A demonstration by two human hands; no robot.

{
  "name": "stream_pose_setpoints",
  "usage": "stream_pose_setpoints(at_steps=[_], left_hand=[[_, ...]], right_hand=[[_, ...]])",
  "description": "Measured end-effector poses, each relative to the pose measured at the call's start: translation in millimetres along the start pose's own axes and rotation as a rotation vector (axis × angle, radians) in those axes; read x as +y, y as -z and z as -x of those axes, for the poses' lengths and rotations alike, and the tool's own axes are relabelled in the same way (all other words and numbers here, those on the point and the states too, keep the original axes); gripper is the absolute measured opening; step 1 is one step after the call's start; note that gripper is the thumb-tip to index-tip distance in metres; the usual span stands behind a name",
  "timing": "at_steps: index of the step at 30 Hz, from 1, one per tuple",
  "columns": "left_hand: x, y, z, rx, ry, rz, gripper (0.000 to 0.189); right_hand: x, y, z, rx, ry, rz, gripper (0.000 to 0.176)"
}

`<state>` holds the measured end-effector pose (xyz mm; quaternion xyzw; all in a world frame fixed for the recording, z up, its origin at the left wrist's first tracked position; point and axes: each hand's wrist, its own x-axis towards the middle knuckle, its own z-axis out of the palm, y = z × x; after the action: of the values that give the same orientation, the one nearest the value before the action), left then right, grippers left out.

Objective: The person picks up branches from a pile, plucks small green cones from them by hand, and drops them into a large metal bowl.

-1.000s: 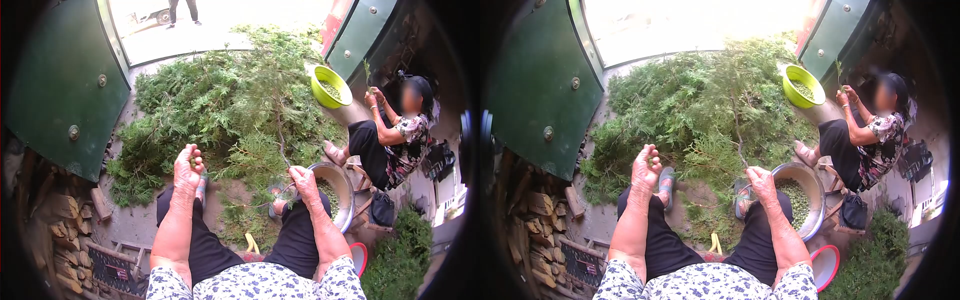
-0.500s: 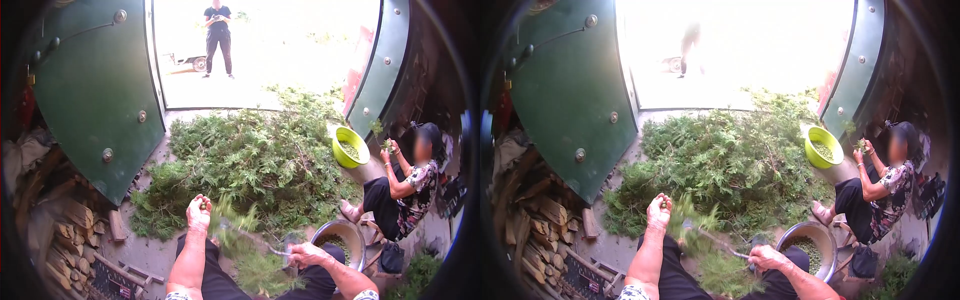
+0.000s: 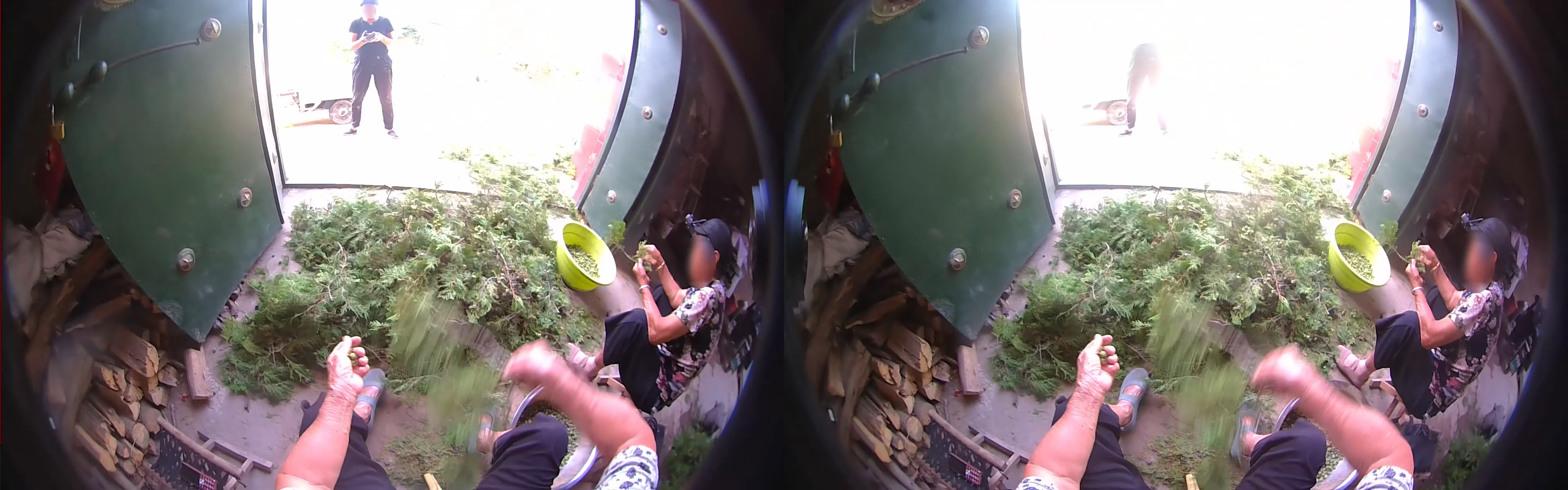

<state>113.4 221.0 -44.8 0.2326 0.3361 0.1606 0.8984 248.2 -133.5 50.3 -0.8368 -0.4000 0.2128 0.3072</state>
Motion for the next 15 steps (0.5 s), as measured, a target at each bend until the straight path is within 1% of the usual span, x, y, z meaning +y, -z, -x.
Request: stream_pose_setpoints(at_steps=[1,2,3,4,5,7,8,9,11,12,13,14,15], left_hand=[[-4.0,-4.6,0.1,-0.018,-0.004,-0.023,0.025],[-8.6,-9.3,-0.2,-0.038,-0.006,-0.026,0.024],[-12.2,-13.4,-1.0,-0.057,-0.01,-0.027,0.023],[-16.1,-16.5,-1.6,-0.086,-0.024,-0.031,0.023],[-20.2,-21.2,-3.0,-0.09,-0.024,-0.03,0.023],[-27.5,-28.3,-5.3,-0.091,-0.004,-0.004,0.021],[-32.2,-32.4,-6.6,-0.085,-0.03,-0.043,0.017],[-36.3,-39.2,-2.4,-0.097,-0.044,-0.033,0.015],[-50.9,-47.2,-2.3,-0.177,-0.025,0.035,0.017],[-57.6,-50.9,-2.3,-0.223,-0.015,0.011,0.017],[-64.2,-58.4,-1.6,-0.22,0.011,-0.01,0.016],[-70.8,-67.5,-0.3,-0.227,0.034,-0.054,0.017],[-76.5,-78.9,0.7,-0.237,0.057,-0.096,0.018]], right_hand=[[-48.4,65.6,-21.9,0.347,-0.423,-0.488,0.016],[-34.8,111.2,-42.3,0.598,-0.239,-0.793,0.017],[-21.3,156.7,-62.6,0.793,0.021,-1.065,0.031],[-2.4,198.1,-75.2,1.032,0.009,-0.985,0.038],[-23.0,205.4,-76.7,1.171,-0.05,-0.692,0.035],[-19.1,199.4,-87.3,1.204,-0.004,-0.654,0.029],[-19.7,183.7,-91.9,1.107,0.013,-0.647,0.024],[-21.8,158.7,-93.0,1.012,0.029,-0.643,0.02],[-37.6,96.4,-88.1,0.926,0.013,-0.612,0.015],[-38.8,63.5,-83.9,0.866,0.017,-0.593,0.011],[-32.0,34.2,-79.6,0.815,0.003,-0.492,0.012],[-23.1,3.5,-77.3,0.826,0.04,-0.359,0.012],[-17.6,-22.1,-72.7,0.766,-0.044,-0.415,0.015]])
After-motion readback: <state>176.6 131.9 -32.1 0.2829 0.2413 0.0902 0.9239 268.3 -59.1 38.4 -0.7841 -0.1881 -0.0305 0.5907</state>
